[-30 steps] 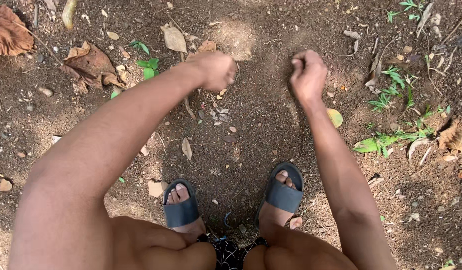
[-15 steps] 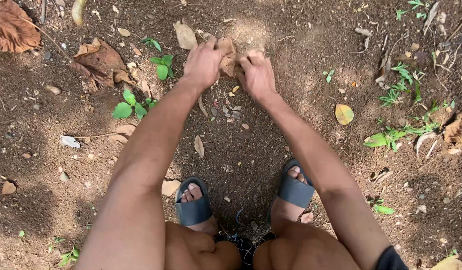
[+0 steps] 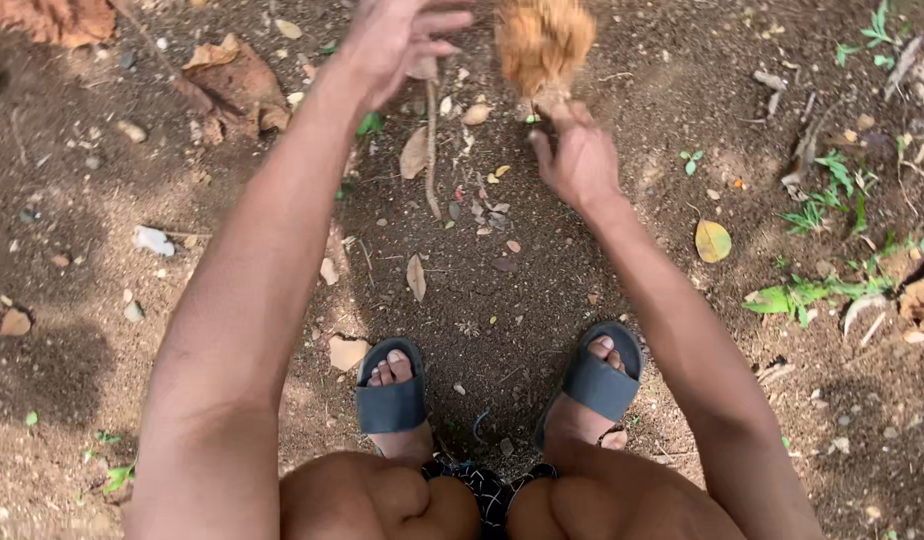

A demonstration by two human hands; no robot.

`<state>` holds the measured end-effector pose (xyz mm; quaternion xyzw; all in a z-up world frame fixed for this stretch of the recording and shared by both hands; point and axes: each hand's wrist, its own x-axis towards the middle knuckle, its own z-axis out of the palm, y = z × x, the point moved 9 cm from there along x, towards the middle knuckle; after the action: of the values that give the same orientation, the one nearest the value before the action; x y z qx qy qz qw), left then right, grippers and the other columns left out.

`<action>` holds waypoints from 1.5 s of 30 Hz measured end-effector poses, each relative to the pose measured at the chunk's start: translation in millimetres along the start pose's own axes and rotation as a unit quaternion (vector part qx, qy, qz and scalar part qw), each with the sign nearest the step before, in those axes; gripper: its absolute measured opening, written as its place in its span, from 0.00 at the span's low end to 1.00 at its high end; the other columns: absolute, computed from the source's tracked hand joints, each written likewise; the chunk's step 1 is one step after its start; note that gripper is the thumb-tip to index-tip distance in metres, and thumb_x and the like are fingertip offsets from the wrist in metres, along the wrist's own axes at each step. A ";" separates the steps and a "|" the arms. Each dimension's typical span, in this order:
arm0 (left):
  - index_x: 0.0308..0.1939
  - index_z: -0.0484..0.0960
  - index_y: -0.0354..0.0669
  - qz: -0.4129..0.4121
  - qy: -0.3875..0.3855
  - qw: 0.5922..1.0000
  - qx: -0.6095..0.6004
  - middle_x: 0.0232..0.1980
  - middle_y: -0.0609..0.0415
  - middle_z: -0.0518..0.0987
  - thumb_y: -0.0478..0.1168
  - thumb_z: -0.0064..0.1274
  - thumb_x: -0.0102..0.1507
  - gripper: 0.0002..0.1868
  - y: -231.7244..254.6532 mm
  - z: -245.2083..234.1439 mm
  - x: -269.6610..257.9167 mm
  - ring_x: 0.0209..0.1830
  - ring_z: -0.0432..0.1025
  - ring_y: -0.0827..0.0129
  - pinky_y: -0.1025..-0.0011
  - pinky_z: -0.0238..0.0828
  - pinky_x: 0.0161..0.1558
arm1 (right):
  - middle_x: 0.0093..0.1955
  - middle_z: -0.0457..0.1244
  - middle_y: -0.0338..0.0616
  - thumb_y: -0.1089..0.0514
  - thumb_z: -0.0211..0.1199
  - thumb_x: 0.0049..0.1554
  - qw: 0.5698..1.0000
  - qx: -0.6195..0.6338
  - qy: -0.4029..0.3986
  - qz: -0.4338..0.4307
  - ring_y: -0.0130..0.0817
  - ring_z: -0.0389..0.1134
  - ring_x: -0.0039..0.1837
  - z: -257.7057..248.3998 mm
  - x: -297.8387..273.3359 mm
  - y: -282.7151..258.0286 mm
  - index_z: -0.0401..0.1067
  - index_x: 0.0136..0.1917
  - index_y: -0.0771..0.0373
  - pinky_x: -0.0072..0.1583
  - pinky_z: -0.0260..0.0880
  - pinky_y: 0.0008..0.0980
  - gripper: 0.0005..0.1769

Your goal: The person squats on the ground and uses both hands to pull small weeds and grass from the soil. They gather the removed plants into a small pile and continue clearing the area by hand.

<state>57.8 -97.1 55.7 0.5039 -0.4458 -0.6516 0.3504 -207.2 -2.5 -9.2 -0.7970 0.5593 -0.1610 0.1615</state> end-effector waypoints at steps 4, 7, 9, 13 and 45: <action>0.42 0.86 0.58 0.079 0.255 0.951 0.153 0.38 0.68 0.86 0.39 0.70 0.69 0.07 -4.8 -114.8 -46.8 0.35 0.81 0.82 0.72 0.84 0.42 | 0.45 0.73 0.52 0.56 0.60 0.78 0.987 -0.068 -0.145 -0.020 0.49 0.76 0.32 -2.0 -7.9 -52.6 0.74 0.67 0.66 0.28 0.79 0.51 0.12; 0.54 0.91 0.53 0.009 0.237 0.962 0.133 0.48 0.67 0.85 0.38 0.61 0.80 0.04 -1.1 -142.5 -132.5 0.35 0.72 0.86 0.79 0.78 0.42 | 0.33 0.60 0.38 0.38 0.52 0.85 0.858 -0.238 -0.454 -0.021 0.27 0.60 0.30 -6.7 -40.9 -91.0 0.71 0.76 0.56 0.33 0.68 0.31 0.23; 0.68 0.88 0.55 -0.133 0.328 0.928 0.117 0.67 0.63 0.89 0.42 0.56 0.80 0.13 -26.2 -174.1 -183.5 0.62 0.88 0.75 0.70 0.87 0.71 | 0.63 0.74 0.51 0.41 0.58 0.83 0.800 -0.275 -0.518 -0.124 0.33 0.77 0.44 -30.2 -54.0 -131.0 0.73 0.76 0.57 0.42 0.86 0.33 0.21; 0.73 0.82 0.38 -0.103 0.266 0.948 0.139 0.79 0.43 0.84 0.17 0.46 0.67 0.32 -108.5 -204.3 -235.6 0.80 0.82 0.52 0.68 0.94 0.70 | 0.68 0.74 0.48 0.40 0.55 0.81 0.776 -0.299 -0.505 -0.232 0.43 0.82 0.66 -57.8 -57.8 -167.2 0.72 0.80 0.54 0.79 0.80 0.59 0.23; 0.44 0.98 0.56 -0.055 0.436 0.896 0.059 0.29 0.64 0.83 0.46 0.70 0.68 0.05 -218.2 -203.3 -209.8 0.32 0.78 0.79 0.71 0.76 0.38 | 0.65 0.73 0.37 0.46 0.74 0.58 0.948 -0.111 -0.247 -0.170 0.44 0.76 0.72 268.2 59.5 -234.7 0.77 0.65 0.46 0.68 0.69 0.54 0.22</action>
<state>304.9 124.5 -95.1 0.7810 -0.2576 -0.3575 0.4426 126.4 37.7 -142.2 -0.9081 0.3722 0.0784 0.1752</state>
